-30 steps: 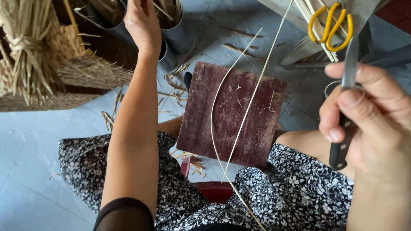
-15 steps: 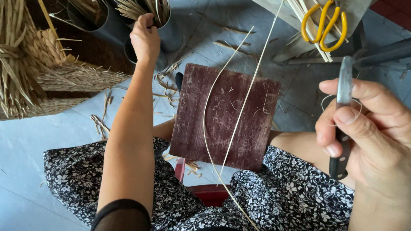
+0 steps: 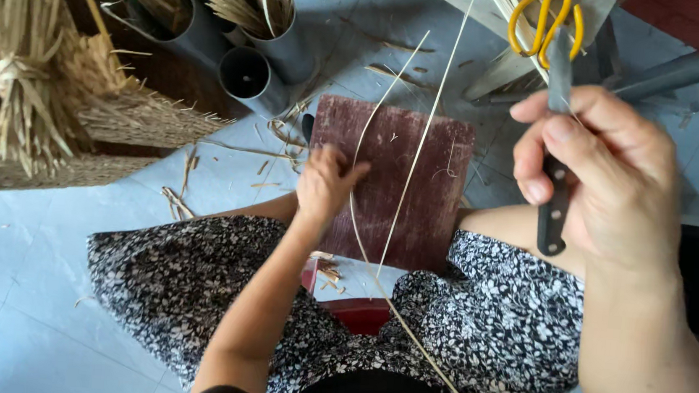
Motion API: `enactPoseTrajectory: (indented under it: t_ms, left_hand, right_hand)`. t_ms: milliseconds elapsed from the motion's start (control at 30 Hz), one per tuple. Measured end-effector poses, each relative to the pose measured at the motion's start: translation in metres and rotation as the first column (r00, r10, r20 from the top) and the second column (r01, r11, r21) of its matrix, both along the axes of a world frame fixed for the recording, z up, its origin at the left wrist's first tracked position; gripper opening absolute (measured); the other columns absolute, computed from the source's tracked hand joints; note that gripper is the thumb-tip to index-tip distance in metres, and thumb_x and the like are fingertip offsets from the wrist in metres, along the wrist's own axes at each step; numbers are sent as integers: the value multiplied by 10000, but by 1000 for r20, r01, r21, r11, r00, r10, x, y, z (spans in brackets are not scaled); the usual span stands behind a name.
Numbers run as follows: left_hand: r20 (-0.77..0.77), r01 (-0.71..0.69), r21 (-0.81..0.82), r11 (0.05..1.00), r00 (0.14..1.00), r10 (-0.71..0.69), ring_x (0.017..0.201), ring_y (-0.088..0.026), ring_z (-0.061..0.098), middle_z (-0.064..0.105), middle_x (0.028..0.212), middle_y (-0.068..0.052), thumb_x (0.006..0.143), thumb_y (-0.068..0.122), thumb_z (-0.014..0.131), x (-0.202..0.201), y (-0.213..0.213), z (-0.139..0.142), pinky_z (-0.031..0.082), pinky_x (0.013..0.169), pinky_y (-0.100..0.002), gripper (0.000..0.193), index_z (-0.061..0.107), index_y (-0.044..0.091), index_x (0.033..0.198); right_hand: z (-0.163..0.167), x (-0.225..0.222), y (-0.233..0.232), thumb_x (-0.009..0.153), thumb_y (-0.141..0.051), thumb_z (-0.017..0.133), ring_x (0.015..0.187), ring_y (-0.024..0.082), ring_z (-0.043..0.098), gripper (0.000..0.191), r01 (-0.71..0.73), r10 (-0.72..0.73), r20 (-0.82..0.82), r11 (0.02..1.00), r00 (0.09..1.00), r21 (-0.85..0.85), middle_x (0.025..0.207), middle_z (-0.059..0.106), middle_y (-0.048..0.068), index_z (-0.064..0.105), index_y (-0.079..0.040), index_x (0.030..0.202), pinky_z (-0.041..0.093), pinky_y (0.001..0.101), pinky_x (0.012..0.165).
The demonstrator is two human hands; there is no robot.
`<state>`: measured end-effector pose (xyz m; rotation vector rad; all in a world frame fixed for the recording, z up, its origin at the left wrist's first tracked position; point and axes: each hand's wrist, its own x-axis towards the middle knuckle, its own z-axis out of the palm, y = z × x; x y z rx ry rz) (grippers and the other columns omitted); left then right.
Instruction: The person sits on the floor and uses a small knife to split and shave thin bamboo strips, drawing each strip against the blade to trim and thin it. They work the strips one at a time on their lap and set finished strips aside.
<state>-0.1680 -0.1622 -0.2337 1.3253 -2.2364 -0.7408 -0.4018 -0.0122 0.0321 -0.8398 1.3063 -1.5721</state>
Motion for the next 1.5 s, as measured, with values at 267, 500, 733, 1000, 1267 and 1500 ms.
enactPoseTrajectory:
  t_ms: [267,500,733,1000,1267,1500]
  left_hand:
    - [135,-100,33,994,986,94,786,-369,712,724,874,-133,877,342,739,-1,8,-29,553,691,-475,227,696,123,842]
    - [-185,-144,191,971,966,179,768,-250,738,765,863,-122,879,244,785,26,-3,-11,575,703,-365,202,718,81,977]
    - [-689,92,572,815,593,416,751,-56,603,731,916,-19,994,105,683,69,1,50,486,675,-201,161,721,34,1134]
    - [-858,249,503,827,261,443,768,-88,622,714,937,-46,1001,112,709,98,18,144,518,686,-231,90,661,60,1057]
    - [-914,20,404,914,-12,405,797,-90,606,686,979,-57,1054,85,672,159,19,147,505,704,-219,33,647,71,1070]
    - [-919,-169,389,906,-139,368,815,-128,623,696,1042,-80,1084,77,676,237,13,125,500,702,-233,58,623,75,1106]
  right_hand:
    - [-8,1,-18,1151,-114,564,641,100,557,184,-47,46,-29,998,999,-45,827,639,104,647,31,1229,464,233,624]
    - [-17,-4,-25,1149,-120,565,682,110,557,197,-40,38,-27,996,999,-82,884,648,91,662,17,1253,469,238,625]
    - [-32,8,-34,1118,-154,591,616,65,525,190,-128,126,-49,991,991,-28,897,674,73,662,9,1185,434,211,551]
    - [-69,99,-46,913,-278,745,477,-1,466,340,-451,620,-313,760,720,467,651,621,-71,726,-147,1226,395,198,428]
    - [-72,121,-35,895,-213,706,628,43,646,214,-693,824,-345,565,449,448,757,784,-14,798,-83,1038,508,254,591]
    - [-71,94,-43,935,-312,628,725,153,763,223,-446,698,-652,705,296,552,786,795,7,778,-148,945,574,342,696]
